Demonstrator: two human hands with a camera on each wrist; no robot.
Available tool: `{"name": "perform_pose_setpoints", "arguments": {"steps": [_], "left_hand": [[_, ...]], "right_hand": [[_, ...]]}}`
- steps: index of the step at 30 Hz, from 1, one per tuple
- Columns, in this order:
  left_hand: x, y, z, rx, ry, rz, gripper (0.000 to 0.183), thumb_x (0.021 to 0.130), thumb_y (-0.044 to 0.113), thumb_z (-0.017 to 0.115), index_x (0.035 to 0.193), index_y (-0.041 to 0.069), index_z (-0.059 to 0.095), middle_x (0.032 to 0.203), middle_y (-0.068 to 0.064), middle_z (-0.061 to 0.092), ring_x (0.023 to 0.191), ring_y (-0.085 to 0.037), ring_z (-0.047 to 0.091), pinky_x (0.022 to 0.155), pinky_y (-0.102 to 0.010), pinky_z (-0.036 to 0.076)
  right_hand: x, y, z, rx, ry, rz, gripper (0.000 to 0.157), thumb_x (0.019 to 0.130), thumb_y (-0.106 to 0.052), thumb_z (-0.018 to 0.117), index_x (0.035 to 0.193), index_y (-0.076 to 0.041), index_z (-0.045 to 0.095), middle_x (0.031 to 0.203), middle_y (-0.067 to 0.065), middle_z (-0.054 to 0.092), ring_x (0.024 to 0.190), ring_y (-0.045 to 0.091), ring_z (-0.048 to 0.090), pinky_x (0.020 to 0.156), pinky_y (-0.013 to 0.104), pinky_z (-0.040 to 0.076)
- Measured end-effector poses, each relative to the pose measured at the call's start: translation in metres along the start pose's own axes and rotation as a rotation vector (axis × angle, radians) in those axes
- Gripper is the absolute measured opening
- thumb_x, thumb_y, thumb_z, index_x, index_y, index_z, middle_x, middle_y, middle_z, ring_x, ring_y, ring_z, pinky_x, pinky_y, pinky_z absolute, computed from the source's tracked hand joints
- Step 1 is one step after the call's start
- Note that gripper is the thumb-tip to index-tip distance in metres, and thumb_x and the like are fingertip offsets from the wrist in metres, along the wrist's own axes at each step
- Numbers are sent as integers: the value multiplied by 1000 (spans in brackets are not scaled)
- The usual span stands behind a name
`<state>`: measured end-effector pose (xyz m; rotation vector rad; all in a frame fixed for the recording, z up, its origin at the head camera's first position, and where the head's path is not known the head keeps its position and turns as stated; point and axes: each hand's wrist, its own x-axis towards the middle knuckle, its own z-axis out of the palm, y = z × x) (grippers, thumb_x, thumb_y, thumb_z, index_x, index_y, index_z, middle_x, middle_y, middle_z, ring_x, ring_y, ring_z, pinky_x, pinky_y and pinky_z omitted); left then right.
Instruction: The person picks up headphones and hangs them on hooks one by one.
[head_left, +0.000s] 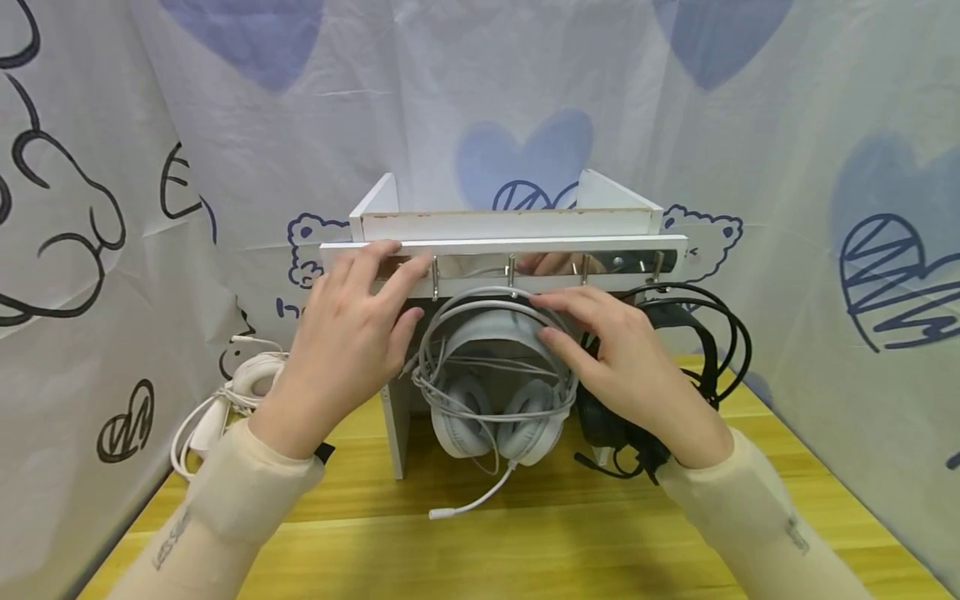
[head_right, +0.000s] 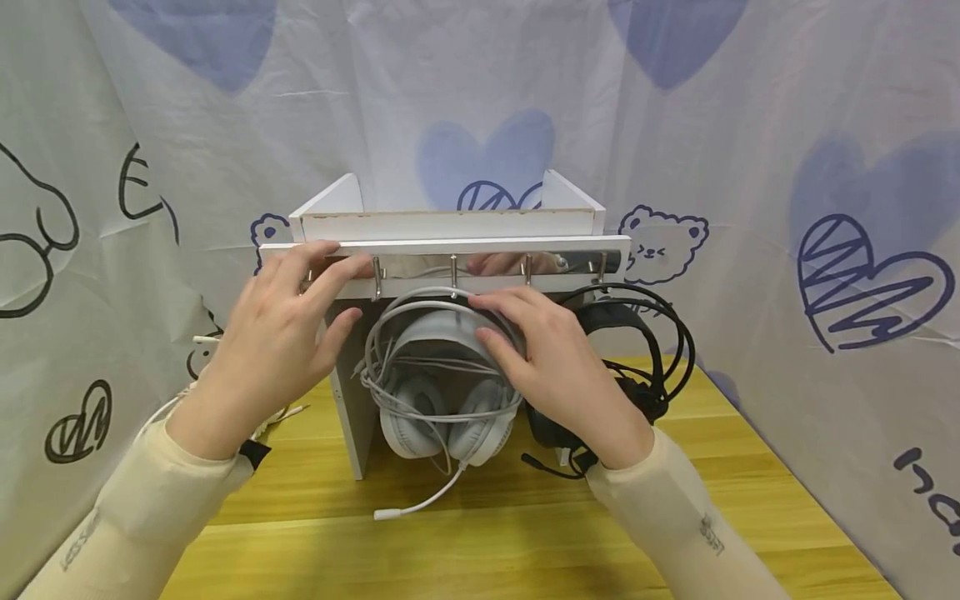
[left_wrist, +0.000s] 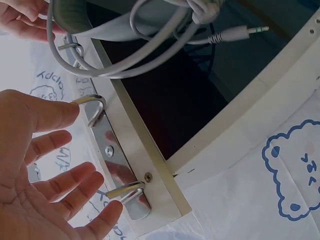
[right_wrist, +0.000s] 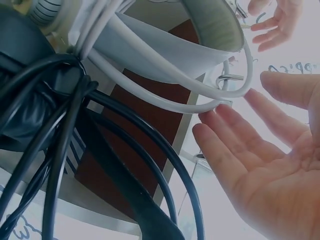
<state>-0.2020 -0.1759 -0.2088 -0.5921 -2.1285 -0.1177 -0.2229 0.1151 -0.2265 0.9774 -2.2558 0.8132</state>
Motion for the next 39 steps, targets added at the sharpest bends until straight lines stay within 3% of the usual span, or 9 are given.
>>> {"name": "perform_pose_setpoints", "arguments": {"steps": [10, 15, 16, 19, 21, 23, 28, 32, 39], "left_hand": [[-19, 12, 3, -37, 17, 19, 49, 90, 18, 73, 137, 19, 59, 137, -15, 56, 122, -37, 54, 93, -58, 46], [-27, 15, 3, -38, 45, 34, 49, 88, 18, 73, 135, 18, 61, 137, -15, 57, 119, -38, 55, 102, -58, 42], [-28, 16, 3, -39, 47, 37, 48, 88, 18, 73, 135, 18, 61, 137, -15, 57, 118, -39, 55, 102, -58, 42], [-32, 19, 1, -48, 47, 38, 48, 88, 19, 74, 134, 18, 62, 137, -14, 57, 117, -38, 56, 100, -58, 43], [-36, 20, 0, -58, 37, 33, 48, 88, 20, 74, 134, 18, 62, 137, -14, 57, 118, -37, 56, 96, -57, 44], [-39, 22, -1, -70, 25, 27, 49, 87, 21, 75, 134, 18, 62, 137, -14, 58, 119, -36, 56, 94, -57, 45], [-47, 24, -2, -81, -1, 22, 47, 87, 21, 75, 133, 18, 63, 134, -14, 59, 118, -37, 58, 89, -56, 48], [-54, 24, -1, -89, -23, 19, 47, 86, 21, 76, 132, 17, 63, 130, -13, 61, 115, -35, 60, 86, -54, 49], [-69, 21, 4, -140, -89, -22, 47, 86, 23, 77, 131, 21, 64, 126, -9, 62, 112, -30, 61, 83, -50, 49]], "right_hand": [[-7, -8, -5, -52, 37, -65, 36, 96, -16, 68, 132, -18, 65, 137, 1, 62, 128, 20, 59, 104, 45, 50], [-11, -12, -4, -53, 54, -118, 36, 94, -14, 70, 130, -17, 67, 137, 3, 62, 124, 21, 62, 92, 41, 55], [-11, -12, -4, -52, 57, -131, 36, 94, -14, 70, 130, -17, 67, 137, 4, 62, 120, 19, 64, 86, 36, 55], [-13, -14, -3, -53, 65, -165, 35, 94, -12, 70, 128, -16, 68, 137, 4, 62, 85, 9, 65, 67, 24, 51], [-13, -16, -2, -51, 63, -183, 34, 94, -12, 70, 128, -16, 68, 137, 4, 61, 64, 4, 54, 56, 19, 41], [-14, -17, -2, -49, 57, -194, 34, 94, -12, 70, 128, -16, 68, 138, 4, 61, 55, 1, 41, 52, 17, 37], [-14, -18, -3, -44, 48, -222, 35, 93, -11, 72, 127, -16, 68, 137, 7, 60, 83, 8, 64, 59, 23, 46], [-12, -18, -5, -44, 52, -253, 36, 92, -10, 72, 127, -15, 68, 137, 8, 61, 110, 17, 66, 67, 29, 51], [-9, -15, -10, -56, 57, -289, 39, 90, -8, 74, 128, -15, 68, 136, 9, 61, 116, 20, 64, 74, 31, 53]]}}
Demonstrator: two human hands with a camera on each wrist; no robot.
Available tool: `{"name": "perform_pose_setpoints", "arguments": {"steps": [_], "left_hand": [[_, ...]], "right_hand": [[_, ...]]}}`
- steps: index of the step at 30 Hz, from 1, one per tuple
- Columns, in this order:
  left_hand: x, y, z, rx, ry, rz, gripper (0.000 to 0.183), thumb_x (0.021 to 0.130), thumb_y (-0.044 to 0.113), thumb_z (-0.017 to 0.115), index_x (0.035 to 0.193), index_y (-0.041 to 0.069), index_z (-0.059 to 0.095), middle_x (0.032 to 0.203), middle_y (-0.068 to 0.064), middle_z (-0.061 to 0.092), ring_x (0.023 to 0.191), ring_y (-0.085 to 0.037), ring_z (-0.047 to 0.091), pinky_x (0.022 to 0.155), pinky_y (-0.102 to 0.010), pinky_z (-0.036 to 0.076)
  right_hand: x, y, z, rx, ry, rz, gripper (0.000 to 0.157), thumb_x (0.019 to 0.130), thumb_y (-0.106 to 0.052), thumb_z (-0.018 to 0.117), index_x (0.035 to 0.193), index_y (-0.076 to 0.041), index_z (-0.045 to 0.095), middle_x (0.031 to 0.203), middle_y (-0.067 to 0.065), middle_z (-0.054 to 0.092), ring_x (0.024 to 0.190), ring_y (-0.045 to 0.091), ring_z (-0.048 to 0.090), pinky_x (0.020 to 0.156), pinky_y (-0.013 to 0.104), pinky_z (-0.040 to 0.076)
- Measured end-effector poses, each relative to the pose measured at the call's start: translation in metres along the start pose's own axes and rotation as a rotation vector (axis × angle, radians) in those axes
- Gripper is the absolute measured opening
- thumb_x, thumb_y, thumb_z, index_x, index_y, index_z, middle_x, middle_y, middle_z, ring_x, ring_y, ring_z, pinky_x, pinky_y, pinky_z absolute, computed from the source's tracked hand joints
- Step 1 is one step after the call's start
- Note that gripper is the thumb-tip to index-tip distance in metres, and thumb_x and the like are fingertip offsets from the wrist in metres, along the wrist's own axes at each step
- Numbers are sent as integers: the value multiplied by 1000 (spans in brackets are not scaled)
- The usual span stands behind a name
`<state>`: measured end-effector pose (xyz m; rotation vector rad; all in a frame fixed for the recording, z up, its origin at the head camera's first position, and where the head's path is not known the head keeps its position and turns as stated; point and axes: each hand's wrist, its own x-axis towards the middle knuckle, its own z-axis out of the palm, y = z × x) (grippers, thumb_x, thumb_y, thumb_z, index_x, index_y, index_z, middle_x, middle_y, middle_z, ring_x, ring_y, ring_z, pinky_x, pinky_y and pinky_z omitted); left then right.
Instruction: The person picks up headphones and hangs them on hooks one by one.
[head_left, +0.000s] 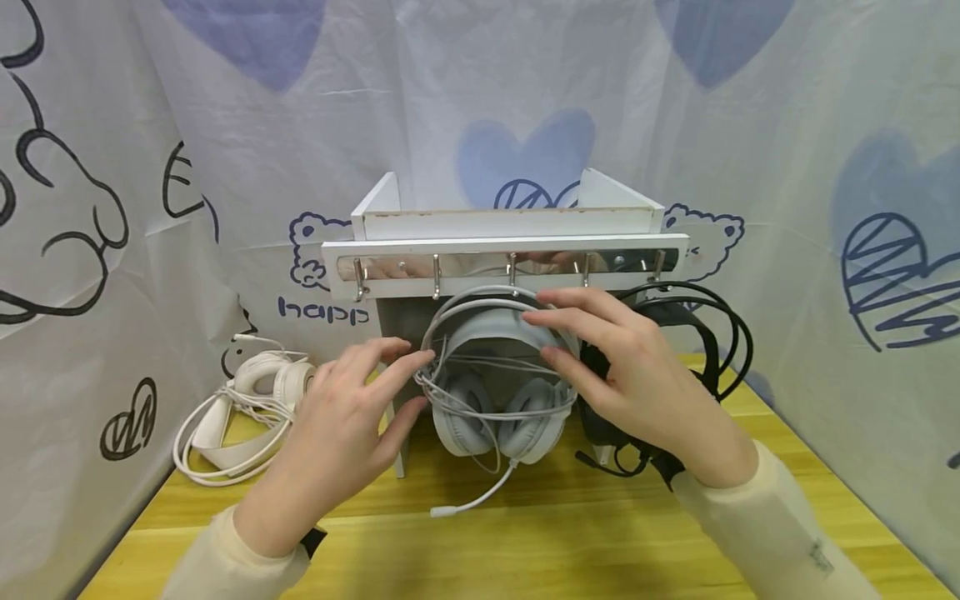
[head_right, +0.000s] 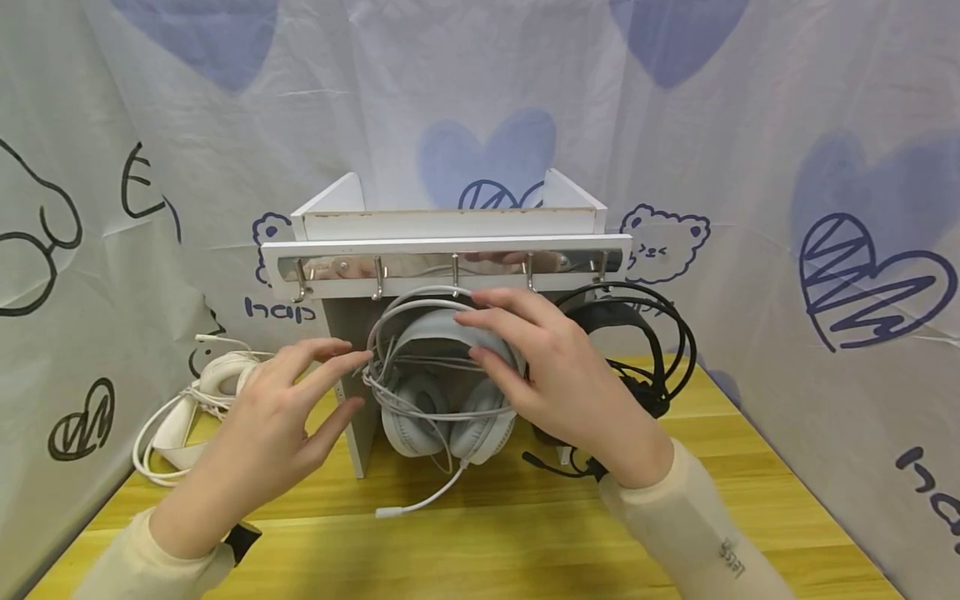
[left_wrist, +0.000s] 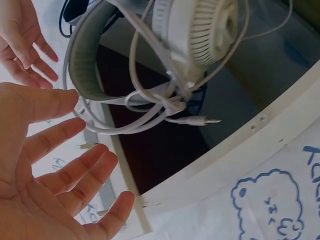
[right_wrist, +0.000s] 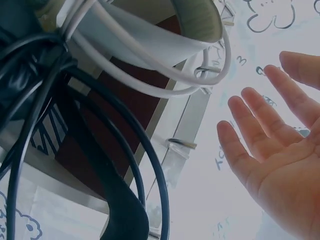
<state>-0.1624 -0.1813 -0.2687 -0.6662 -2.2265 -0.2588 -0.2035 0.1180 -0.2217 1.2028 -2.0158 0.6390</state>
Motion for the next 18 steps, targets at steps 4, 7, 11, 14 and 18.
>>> {"name": "perform_pose_setpoints", "arguments": {"steps": [4, 7, 11, 14, 18], "left_hand": [[-9, -3, 5, -4, -18, -16, 45, 86, 24, 77, 129, 20, 65, 123, -7, 64, 107, -28, 64, 80, -48, 50], [-16, -6, 9, -2, -25, -24, 43, 86, 24, 77, 128, 18, 66, 120, -6, 65, 105, -27, 65, 77, -46, 49], [-25, -11, 14, 6, -25, -35, 43, 85, 23, 78, 126, 18, 67, 116, -5, 65, 103, -25, 66, 74, -44, 48], [-31, -15, 17, 9, -31, -49, 43, 84, 23, 78, 126, 18, 67, 114, -4, 66, 101, -24, 66, 74, -43, 47], [-39, -20, 19, 10, -48, -73, 43, 84, 23, 79, 125, 18, 67, 115, -4, 66, 101, -24, 66, 77, -45, 49]], "right_hand": [[2, 4, -3, -12, 1, -12, 39, 89, -7, 74, 127, -14, 69, 136, 10, 61, 119, 23, 63, 81, 32, 54], [3, 6, -5, -18, 8, -17, 39, 88, -6, 74, 126, -13, 69, 136, 10, 61, 118, 23, 63, 80, 32, 54], [5, 9, -8, -32, 18, -21, 39, 88, -4, 74, 126, -12, 69, 134, 10, 62, 117, 24, 63, 79, 31, 52], [7, 11, -11, -47, 17, -24, 39, 88, -4, 74, 126, -12, 69, 133, 10, 62, 116, 24, 63, 77, 29, 49], [9, 13, -14, -59, 11, -26, 39, 88, -3, 74, 125, -11, 69, 135, 11, 61, 117, 25, 63, 77, 28, 49]]}}
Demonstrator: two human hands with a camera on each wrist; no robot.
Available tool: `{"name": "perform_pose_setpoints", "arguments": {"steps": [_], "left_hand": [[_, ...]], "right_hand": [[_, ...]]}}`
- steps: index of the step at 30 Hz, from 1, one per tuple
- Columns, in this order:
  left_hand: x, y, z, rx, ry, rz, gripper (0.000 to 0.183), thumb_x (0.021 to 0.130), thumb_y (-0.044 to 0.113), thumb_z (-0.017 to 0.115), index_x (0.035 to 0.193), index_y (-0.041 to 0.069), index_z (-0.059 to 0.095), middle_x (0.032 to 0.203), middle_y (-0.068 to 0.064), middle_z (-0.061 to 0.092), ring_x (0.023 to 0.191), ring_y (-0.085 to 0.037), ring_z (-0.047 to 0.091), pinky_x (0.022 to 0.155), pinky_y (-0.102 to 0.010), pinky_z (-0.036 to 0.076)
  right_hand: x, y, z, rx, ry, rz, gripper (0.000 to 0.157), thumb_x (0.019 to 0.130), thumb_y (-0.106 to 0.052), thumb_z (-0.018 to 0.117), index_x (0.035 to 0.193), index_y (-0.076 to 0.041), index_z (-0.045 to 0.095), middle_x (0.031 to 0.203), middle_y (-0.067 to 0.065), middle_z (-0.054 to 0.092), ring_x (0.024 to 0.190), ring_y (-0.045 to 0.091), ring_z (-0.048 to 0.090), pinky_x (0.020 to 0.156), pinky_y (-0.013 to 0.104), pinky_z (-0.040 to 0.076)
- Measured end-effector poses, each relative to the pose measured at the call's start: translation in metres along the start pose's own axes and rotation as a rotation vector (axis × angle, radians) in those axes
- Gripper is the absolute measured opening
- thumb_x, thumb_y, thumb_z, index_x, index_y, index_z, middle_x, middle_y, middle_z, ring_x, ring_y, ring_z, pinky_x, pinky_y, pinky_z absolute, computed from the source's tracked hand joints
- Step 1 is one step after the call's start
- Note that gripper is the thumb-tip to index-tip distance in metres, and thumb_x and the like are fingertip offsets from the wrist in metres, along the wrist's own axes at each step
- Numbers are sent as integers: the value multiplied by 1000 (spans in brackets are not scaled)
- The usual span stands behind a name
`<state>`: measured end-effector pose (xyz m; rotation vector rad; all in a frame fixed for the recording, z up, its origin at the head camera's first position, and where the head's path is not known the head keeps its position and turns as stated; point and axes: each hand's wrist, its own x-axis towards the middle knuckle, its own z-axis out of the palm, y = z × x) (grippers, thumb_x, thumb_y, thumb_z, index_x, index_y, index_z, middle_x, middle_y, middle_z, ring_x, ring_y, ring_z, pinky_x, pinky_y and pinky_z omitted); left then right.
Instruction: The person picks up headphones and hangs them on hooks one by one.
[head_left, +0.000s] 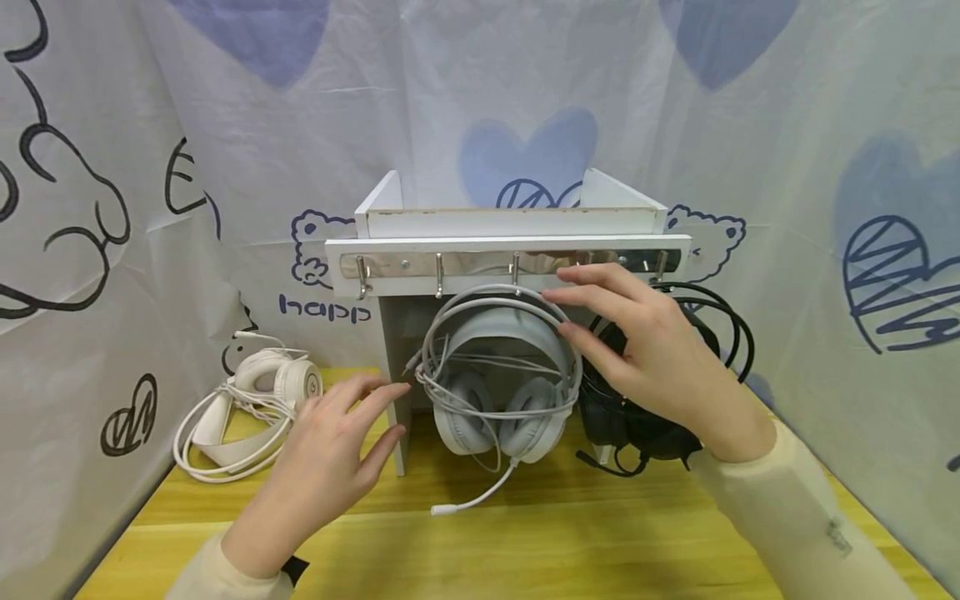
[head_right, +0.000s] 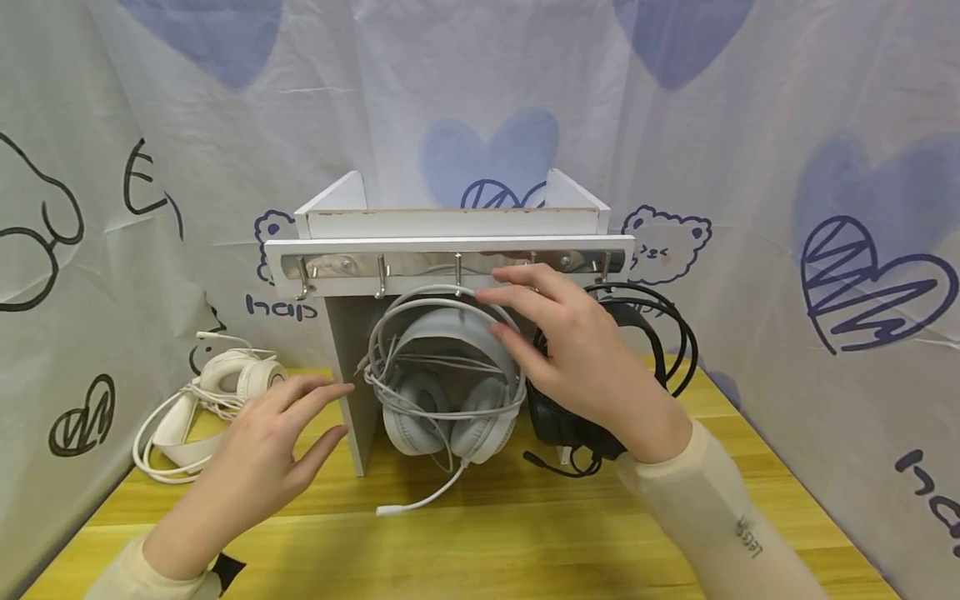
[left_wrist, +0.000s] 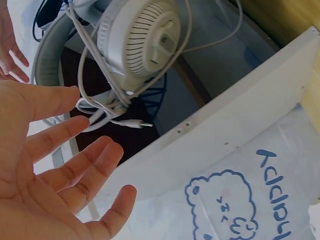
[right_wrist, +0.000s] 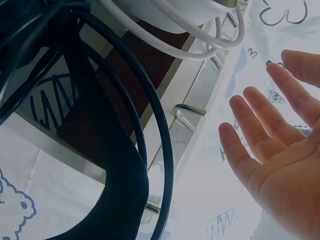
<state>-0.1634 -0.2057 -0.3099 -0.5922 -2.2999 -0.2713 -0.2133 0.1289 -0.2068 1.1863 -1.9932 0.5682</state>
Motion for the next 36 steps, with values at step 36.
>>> {"name": "perform_pose_setpoints", "arguments": {"steps": [36], "left_hand": [[-51, -69, 26, 43, -144, -204, 46, 84, 19, 79, 127, 11, 65, 112, -10, 67, 97, -30, 68, 80, -53, 56]], "right_hand": [[19, 36, -22, -214, 6, 136, 43, 91, -11, 73, 134, -13, 65, 138, 17, 57, 113, 35, 60, 73, 41, 49]]}}
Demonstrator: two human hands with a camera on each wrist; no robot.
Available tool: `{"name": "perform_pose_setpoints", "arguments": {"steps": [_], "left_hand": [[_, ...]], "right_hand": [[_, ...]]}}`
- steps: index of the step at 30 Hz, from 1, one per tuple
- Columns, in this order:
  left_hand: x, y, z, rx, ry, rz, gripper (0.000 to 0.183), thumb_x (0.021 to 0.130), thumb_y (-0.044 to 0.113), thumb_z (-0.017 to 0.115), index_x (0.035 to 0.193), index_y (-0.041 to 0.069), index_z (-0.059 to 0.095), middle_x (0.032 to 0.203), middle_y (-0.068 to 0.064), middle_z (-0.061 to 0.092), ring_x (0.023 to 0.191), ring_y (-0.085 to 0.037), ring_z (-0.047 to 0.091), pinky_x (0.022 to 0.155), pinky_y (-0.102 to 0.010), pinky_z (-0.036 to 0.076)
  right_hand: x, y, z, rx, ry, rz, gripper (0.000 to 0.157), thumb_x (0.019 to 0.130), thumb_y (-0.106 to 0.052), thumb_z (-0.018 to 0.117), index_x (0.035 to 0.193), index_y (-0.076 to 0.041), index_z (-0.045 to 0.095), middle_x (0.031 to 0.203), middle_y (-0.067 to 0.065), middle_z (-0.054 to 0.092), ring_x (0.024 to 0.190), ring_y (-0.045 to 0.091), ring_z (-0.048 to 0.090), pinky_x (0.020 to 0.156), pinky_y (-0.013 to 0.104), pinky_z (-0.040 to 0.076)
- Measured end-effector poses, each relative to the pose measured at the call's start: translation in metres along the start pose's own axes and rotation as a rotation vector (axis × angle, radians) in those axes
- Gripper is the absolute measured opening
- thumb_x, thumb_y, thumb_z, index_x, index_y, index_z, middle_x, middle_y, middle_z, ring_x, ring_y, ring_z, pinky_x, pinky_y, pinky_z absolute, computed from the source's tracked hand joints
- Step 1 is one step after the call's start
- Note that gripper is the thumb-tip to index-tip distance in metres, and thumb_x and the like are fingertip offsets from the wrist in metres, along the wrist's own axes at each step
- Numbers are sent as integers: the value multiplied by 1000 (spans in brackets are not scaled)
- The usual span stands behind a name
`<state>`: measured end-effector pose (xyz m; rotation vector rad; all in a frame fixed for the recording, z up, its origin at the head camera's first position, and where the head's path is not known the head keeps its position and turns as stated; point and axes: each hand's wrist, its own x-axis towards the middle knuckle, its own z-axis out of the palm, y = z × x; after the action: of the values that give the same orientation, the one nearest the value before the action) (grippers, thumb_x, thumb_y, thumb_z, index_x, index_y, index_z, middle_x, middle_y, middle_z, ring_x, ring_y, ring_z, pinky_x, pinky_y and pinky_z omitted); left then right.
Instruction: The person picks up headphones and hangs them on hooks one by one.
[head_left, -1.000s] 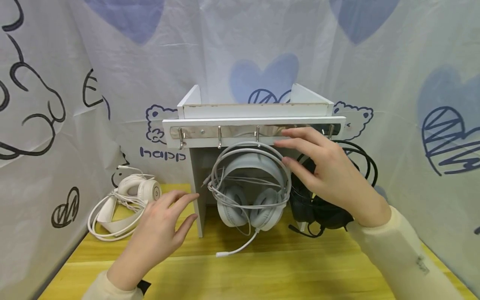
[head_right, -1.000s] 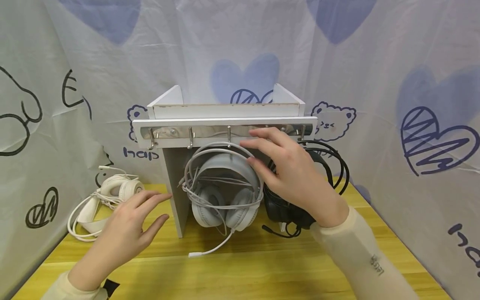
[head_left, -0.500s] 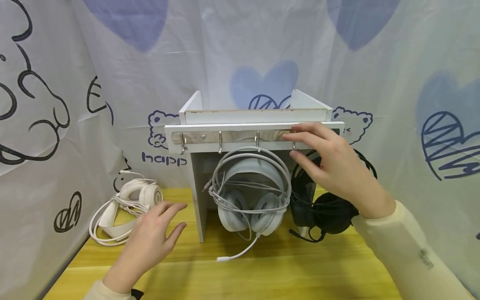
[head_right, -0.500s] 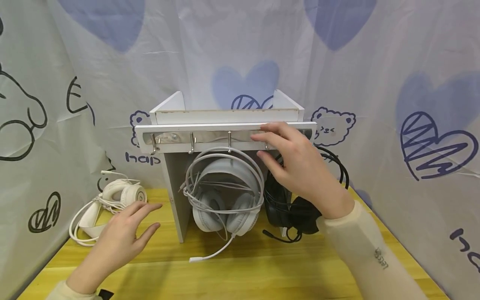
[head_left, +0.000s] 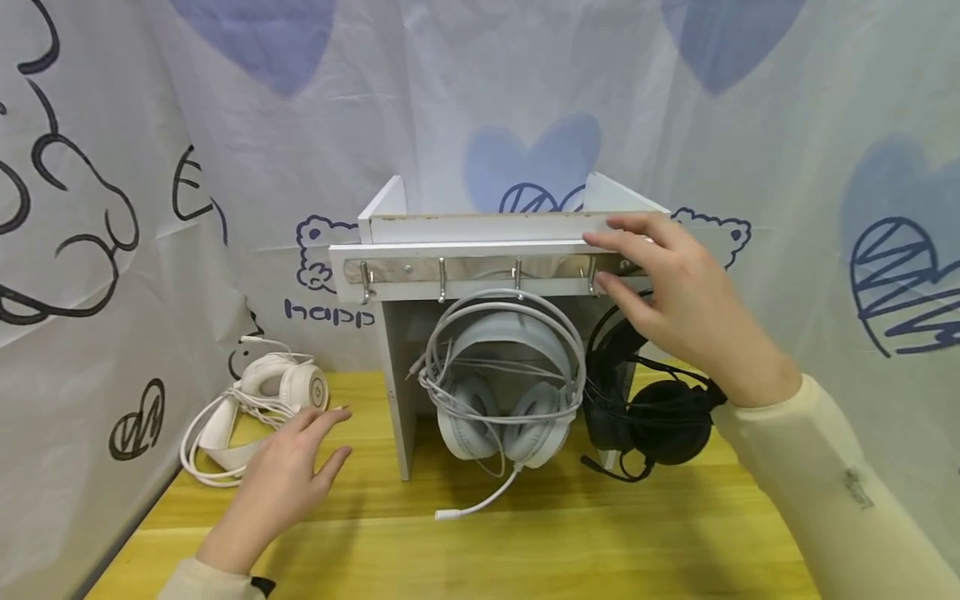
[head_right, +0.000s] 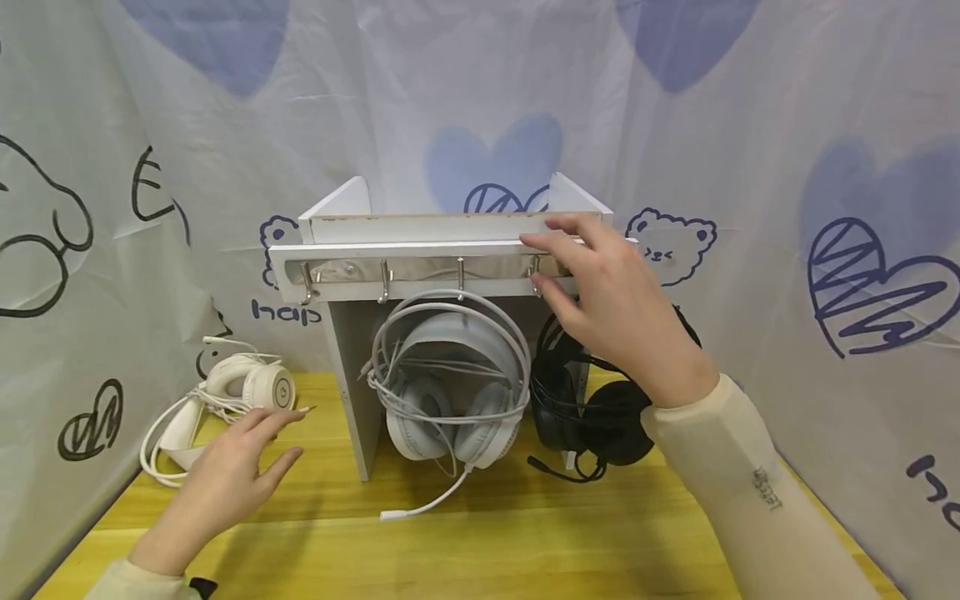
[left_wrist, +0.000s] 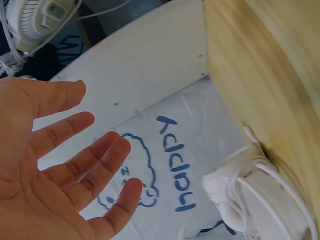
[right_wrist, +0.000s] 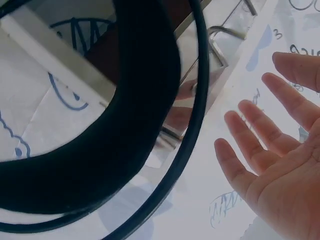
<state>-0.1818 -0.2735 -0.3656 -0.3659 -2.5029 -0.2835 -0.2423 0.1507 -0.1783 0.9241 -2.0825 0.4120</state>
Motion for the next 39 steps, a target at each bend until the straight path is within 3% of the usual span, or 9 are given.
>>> {"name": "perform_pose_setpoints", "arguments": {"steps": [7, 17, 24, 31, 39], "left_hand": [[-2, -16, 5, -7, -20, -57, 46, 85, 19, 78, 128, 10, 64, 119, -15, 66, 96, -37, 68, 79, -56, 56], [-5, -31, 9, -9, -91, -122, 46, 87, 22, 77, 129, 10, 63, 118, -20, 65, 91, -37, 67, 74, -58, 55], [-7, -38, 11, -23, -91, -140, 47, 87, 20, 76, 130, 10, 61, 119, -23, 65, 99, -43, 66, 80, -63, 53], [-8, -45, 11, -29, -76, -136, 44, 86, 19, 76, 127, 12, 62, 113, -22, 66, 90, -38, 66, 76, -60, 53], [-9, -49, 10, -38, -63, -133, 43, 86, 18, 76, 127, 13, 63, 114, -22, 65, 91, -38, 66, 78, -60, 53]], "right_hand": [[9, 8, -1, -68, 14, 24, 45, 90, -10, 72, 134, -14, 64, 132, 24, 57, 116, 45, 53, 91, 58, 44], [15, 14, 3, -155, 4, 59, 44, 91, -14, 71, 135, -14, 63, 124, 26, 57, 105, 44, 50, 86, 59, 43], [16, 16, 6, -199, 8, 91, 45, 91, -12, 69, 135, -13, 61, 123, 28, 56, 104, 46, 49, 87, 59, 43], [17, 17, 9, -185, -11, 112, 45, 92, -11, 69, 136, -13, 59, 126, 28, 54, 110, 45, 47, 86, 60, 46], [19, 20, 10, -149, -27, 53, 45, 90, -12, 73, 133, -9, 59, 124, 27, 53, 111, 44, 48, 89, 59, 47]]}}
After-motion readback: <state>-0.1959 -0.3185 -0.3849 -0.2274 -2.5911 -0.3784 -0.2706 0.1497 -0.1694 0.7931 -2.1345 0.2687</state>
